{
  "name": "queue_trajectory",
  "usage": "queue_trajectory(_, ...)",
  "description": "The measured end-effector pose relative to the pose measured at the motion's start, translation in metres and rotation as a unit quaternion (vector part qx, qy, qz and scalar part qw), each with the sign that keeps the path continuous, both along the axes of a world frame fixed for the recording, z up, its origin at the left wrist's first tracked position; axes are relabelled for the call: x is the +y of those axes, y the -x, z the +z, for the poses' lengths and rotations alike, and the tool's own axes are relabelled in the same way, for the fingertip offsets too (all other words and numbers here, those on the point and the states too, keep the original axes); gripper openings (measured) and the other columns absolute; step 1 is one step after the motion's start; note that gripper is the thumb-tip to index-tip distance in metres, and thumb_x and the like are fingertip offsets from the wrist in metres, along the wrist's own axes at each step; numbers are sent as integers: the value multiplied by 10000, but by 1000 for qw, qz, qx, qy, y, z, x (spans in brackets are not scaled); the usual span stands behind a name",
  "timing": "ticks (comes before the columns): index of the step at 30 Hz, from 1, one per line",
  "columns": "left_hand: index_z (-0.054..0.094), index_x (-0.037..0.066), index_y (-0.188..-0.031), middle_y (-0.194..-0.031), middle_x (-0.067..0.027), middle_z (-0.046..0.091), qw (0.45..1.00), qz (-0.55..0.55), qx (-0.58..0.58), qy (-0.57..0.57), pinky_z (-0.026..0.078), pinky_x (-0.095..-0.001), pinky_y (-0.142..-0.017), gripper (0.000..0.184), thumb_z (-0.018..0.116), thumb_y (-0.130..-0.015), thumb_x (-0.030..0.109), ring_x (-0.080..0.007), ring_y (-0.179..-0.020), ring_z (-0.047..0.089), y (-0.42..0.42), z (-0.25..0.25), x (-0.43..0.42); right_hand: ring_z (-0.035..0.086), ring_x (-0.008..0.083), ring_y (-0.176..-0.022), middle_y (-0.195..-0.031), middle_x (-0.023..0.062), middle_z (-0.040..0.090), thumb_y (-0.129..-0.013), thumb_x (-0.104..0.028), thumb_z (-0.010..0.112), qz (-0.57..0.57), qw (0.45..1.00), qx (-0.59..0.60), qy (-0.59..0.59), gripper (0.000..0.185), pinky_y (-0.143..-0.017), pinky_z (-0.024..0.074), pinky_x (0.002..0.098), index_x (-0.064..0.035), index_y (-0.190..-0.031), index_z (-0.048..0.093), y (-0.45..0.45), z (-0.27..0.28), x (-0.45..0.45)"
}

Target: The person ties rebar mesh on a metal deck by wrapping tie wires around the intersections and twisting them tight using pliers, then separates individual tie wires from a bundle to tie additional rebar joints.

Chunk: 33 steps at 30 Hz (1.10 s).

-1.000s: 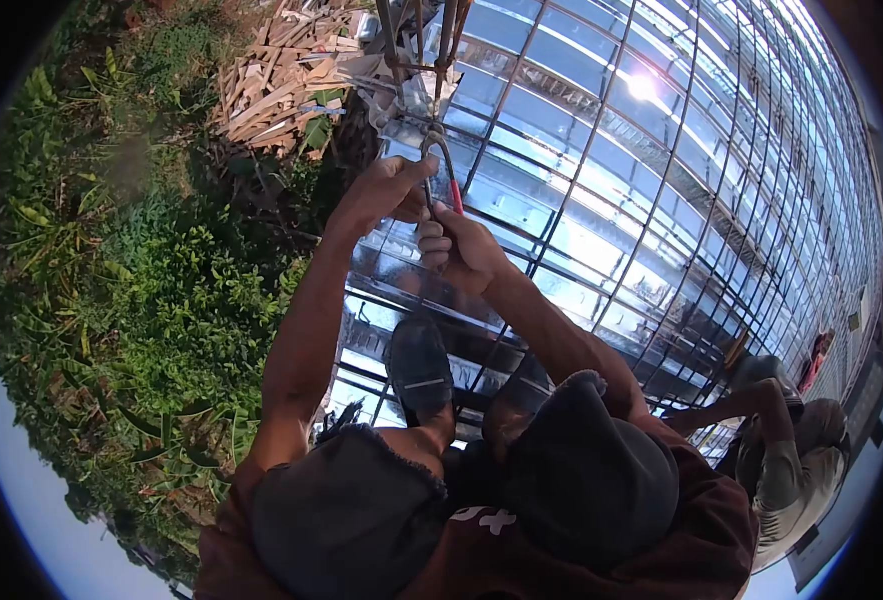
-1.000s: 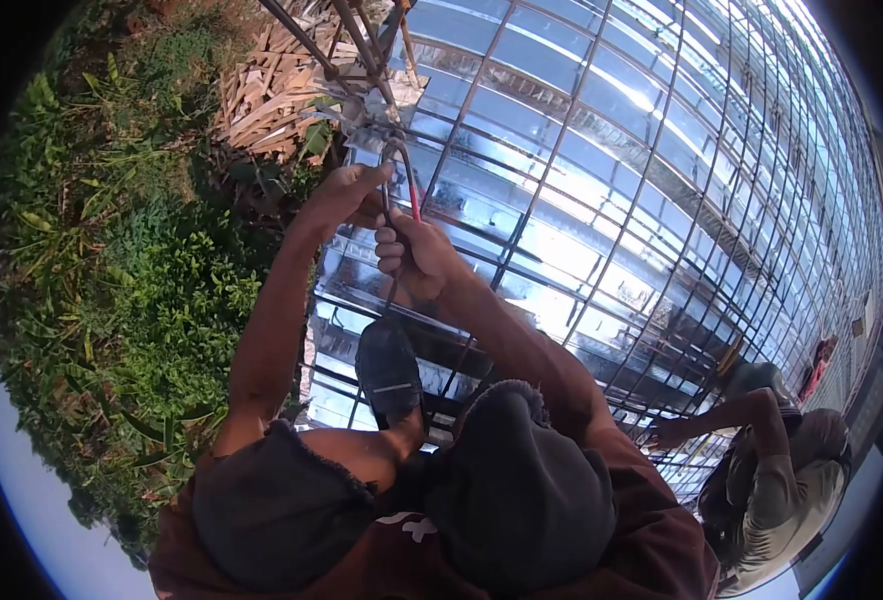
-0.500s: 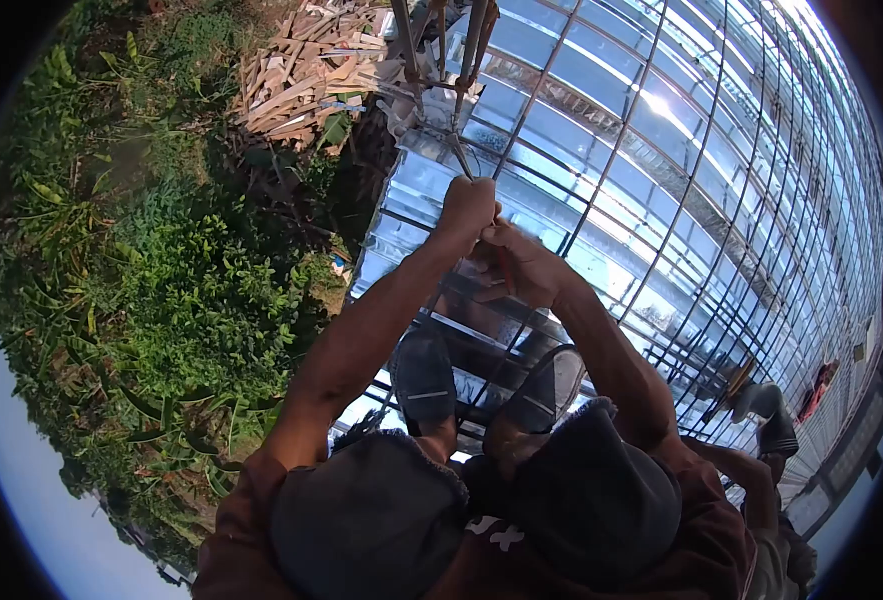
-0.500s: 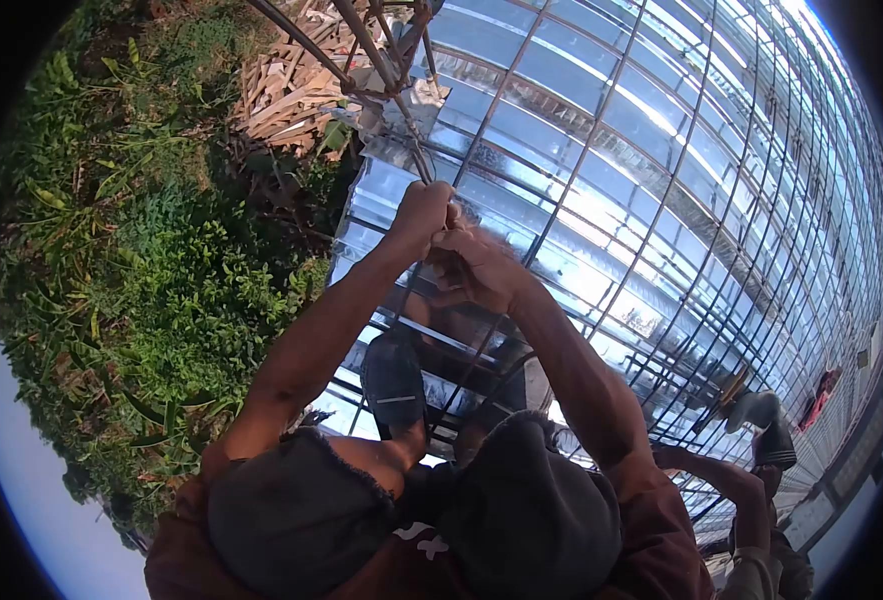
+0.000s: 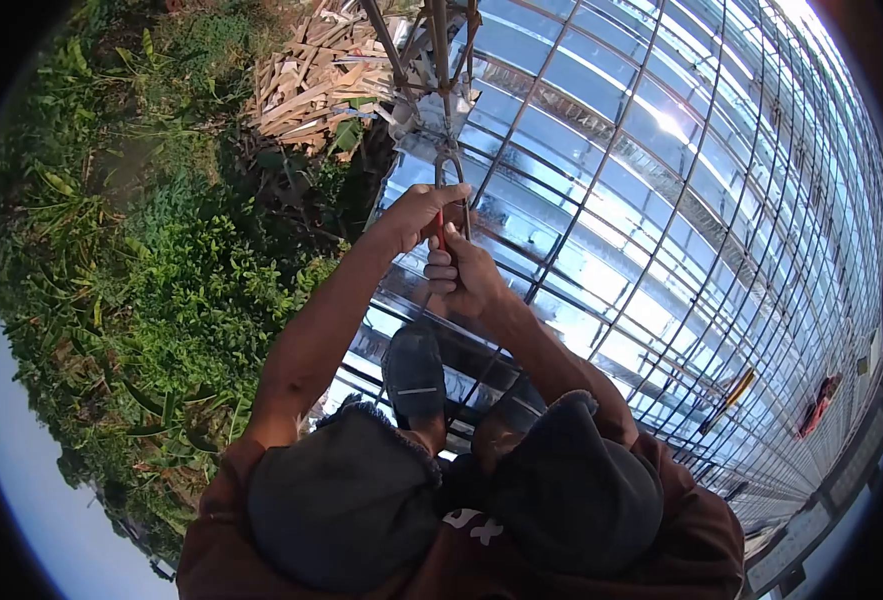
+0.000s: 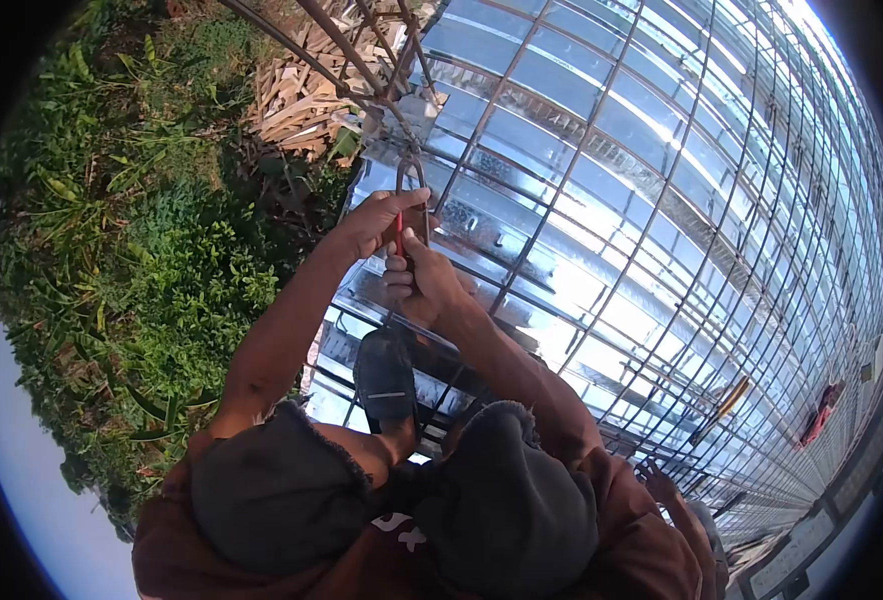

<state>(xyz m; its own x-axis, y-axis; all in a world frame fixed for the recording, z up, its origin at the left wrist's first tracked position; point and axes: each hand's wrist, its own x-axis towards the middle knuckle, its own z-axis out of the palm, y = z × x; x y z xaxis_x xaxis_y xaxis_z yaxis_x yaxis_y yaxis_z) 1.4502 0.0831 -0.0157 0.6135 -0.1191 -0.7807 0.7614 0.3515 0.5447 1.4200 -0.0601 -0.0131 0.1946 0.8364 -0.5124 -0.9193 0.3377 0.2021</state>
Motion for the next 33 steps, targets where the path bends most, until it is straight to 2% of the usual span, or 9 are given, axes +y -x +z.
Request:
queue_trajectory(8, 588, -27, -763, -690, -137, 631, 938, -80, -48, -334, 475, -305, -574, 530, 634, -783, 501, -195, -614, 601, -4, 22, -50, 319, 8, -478, -627, -64, 370, -992, -361, 397, 169, 984, -52, -14, 313, -369, 241, 143, -92, -860, 488, -57, -11, -60)
queue_trajectory(12, 594, -28, -688, -666, -138, 622, 849, -196, -67, -487, 482, -313, -579, 551, 655, -751, 517, -193, -623, 605, -5, 12, -32, 332, 1, -476, -629, -61, 385, -997, -348, 383, 85, 994, -42, -53, 308, -364, 256, 130, -93, -858, 486, -34, -17, -48)
queue_trajectory(16, 618, -20, -767, -705, -159, 646, 958, -143, 22, -249, 523, -289, -604, 427, 662, -779, 405, -208, -698, 664, -9, 10, -14, 345, 20, -473, -636, -51, 407, -994, -345, 393, -77, 965, 156, -198, 295, -371, 300, 161, -102, -877, 513, -3, -6, -4)
queue_trajectory(18, 583, -18, -844, -742, -132, 630, 988, 29, 75, 135, 554, -311, -657, 289, 593, -842, 270, -210, -685, 645, -8, 10, -13, 362, 33, -476, -640, -48, 419, -990, -341, 404, -103, 954, 175, -220, 283, -380, 319, 164, -104, -893, 524, 3, -3, 4)
queue_trajectory(20, 541, -28, -914, -732, -120, 605, 993, 15, 71, 96, 569, -323, -692, 183, 505, -866, 146, -217, -664, 627, -12, 16, -12, 379, 47, -479, -643, -44, 432, -987, -337, 415, -120, 946, 185, -237, 271, -389, 339, 167, -106, -910, 535, -1, 1, 5)
queue_trajectory(22, 532, -25, -934, -715, -110, 594, 995, 30, 41, 85, 558, -327, -654, 158, 493, -859, 109, -220, -656, 617, -9, 2, -12, 410, 89, -496, -665, -31, 455, -959, -325, 455, -22, 1000, -5, -7, 238, -437, 408, 206, -106, -936, 545, -8, 17, -4)
queue_trajectory(28, 507, -35, -702, -613, -105, 534, 984, -1, 45, -172, 490, -355, -412, 169, 425, -791, 82, -206, -473, 548, -10, -4, -37, 487, 169, -540, -709, 35, 521, -824, -162, 494, 76, 962, -148, 216, 143, -572, 429, 314, -70, -932, 516, 5, 9, -19)
queue_trajectory(31, 514, -47, -708, -599, -109, 537, 944, -44, 40, -324, 453, -315, -383, 213, 479, -809, 137, -174, -456, 534, -10, 3, -42, 459, 161, -521, -650, -2, 463, -835, -142, 502, 134, 885, -337, 293, 102, -538, 405, 305, -68, -901, 524, 18, -13, -6)
queue_trajectory(33, 527, -43, -729, -615, -113, 548, 940, -89, 30, -329, 452, -314, -381, 256, 526, -822, 196, -169, -457, 537, -9, 6, -36, 414, 109, -498, -617, -33, 413, -888, -177, 513, 175, 682, -563, 434, 116, -473, 356, 259, -68, -849, 523, 22, -19, 9)
